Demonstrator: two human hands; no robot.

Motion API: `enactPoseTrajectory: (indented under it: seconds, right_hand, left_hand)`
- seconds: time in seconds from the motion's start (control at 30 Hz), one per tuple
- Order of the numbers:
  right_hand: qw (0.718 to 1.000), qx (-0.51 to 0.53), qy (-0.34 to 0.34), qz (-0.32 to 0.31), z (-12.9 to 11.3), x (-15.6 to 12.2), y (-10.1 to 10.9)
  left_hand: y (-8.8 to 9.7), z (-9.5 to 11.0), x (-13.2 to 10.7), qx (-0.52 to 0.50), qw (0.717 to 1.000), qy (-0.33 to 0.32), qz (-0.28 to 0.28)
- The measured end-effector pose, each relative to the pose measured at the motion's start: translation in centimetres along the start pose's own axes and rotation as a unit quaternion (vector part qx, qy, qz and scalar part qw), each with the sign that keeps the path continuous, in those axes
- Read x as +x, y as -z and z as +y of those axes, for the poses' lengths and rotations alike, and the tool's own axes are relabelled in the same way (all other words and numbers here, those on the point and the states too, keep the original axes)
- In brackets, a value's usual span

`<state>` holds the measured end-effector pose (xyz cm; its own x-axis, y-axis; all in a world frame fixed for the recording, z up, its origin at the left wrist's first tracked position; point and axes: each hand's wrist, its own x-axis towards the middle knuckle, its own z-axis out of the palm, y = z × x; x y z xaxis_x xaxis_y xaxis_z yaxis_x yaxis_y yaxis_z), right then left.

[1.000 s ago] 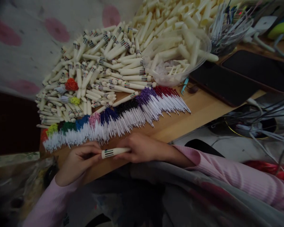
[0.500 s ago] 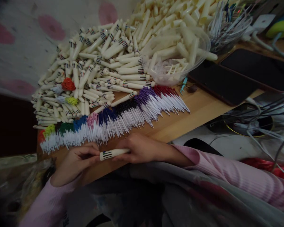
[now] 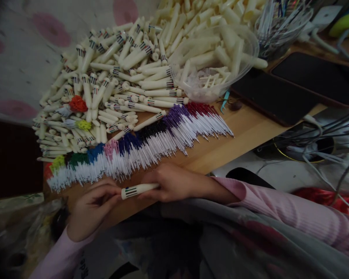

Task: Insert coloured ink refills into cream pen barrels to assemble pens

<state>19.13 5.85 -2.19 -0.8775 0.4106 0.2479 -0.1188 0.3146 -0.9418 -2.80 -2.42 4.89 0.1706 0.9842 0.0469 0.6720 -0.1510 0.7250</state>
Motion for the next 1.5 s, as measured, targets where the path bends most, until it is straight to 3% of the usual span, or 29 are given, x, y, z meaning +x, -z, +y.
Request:
enactPoseTrajectory:
  seconds: [0.2, 0.3, 0.4, 0.5, 0.63, 0.7, 0.77, 0.83, 0.87, 0.93, 1.03, 1.1, 1.33, 1.5]
  right_hand:
    - [1.000, 0.000, -0.002, 0.016, 0.1, 0.0, 0.0]
    - [1.000, -0.003, -0.006, 0.013, 0.1, 0.0, 0.0]
    - [1.000, -0.003, -0.007, 0.011, 0.1, 0.0, 0.0]
    - [1.000, -0.004, -0.010, 0.014, 0.1, 0.0, 0.0]
    - [1.000, -0.012, -0.019, 0.004, 0.2, -0.1, -0.1]
    - [1.000, -0.014, -0.018, 0.003, 0.3, -0.2, -0.2]
    - [1.000, -0.015, -0.010, 0.009, 0.4, -0.2, -0.3]
    - [1.000, -0.018, -0.004, 0.018, 0.4, -0.3, -0.3]
    - [1.000, -0.018, -0.003, 0.020, 0.4, -0.2, -0.3]
    - [1.000, -0.015, -0.002, 0.023, 0.4, -0.2, -0.2]
    - [1.000, -0.007, 0.006, 0.023, 0.4, -0.2, -0.2]
    - [1.000, -0.006, 0.010, 0.028, 0.4, -0.1, -0.2]
    - [1.000, -0.011, 0.007, 0.022, 0.6, -0.1, -0.4]
    - [1.000, -0.011, -0.001, 0.022, 0.4, -0.1, -0.3]
  left_hand:
    - [0.2, 0.0, -0.1, 0.145, 0.979, -0.136, 0.036]
    - [0.4, -0.1, 0.1, 0.154, 0.975, -0.154, 0.036]
    - [0.5, 0.0, 0.3, 0.126, 0.982, -0.133, 0.037]
    - [0.4, 0.2, 0.1, 0.062, 0.996, -0.053, 0.035]
    - [0.2, 0.7, -0.5, -0.066, 0.985, 0.156, 0.019]
    - [0.1, 1.1, -0.8, -0.157, 0.947, 0.282, 0.007]
    - [0.0, 1.6, -0.8, -0.247, 0.888, 0.389, 0.005]
    - [-0.1, 1.8, -0.8, -0.304, 0.839, 0.451, 0.006]
    - [-0.1, 1.9, -0.7, -0.312, 0.831, 0.459, 0.008]
    - [-0.3, 1.8, -0.7, -0.295, 0.850, 0.436, 0.025]
    - [-0.5, 1.6, -1.0, -0.233, 0.906, 0.350, 0.056]
    - [-0.5, 1.5, -1.1, -0.195, 0.929, 0.311, 0.053]
    - [-0.7, 1.8, -1.0, -0.066, 0.981, 0.178, 0.046]
    - [-1.1, 1.1, -1.8, 0.015, 0.994, 0.073, 0.083]
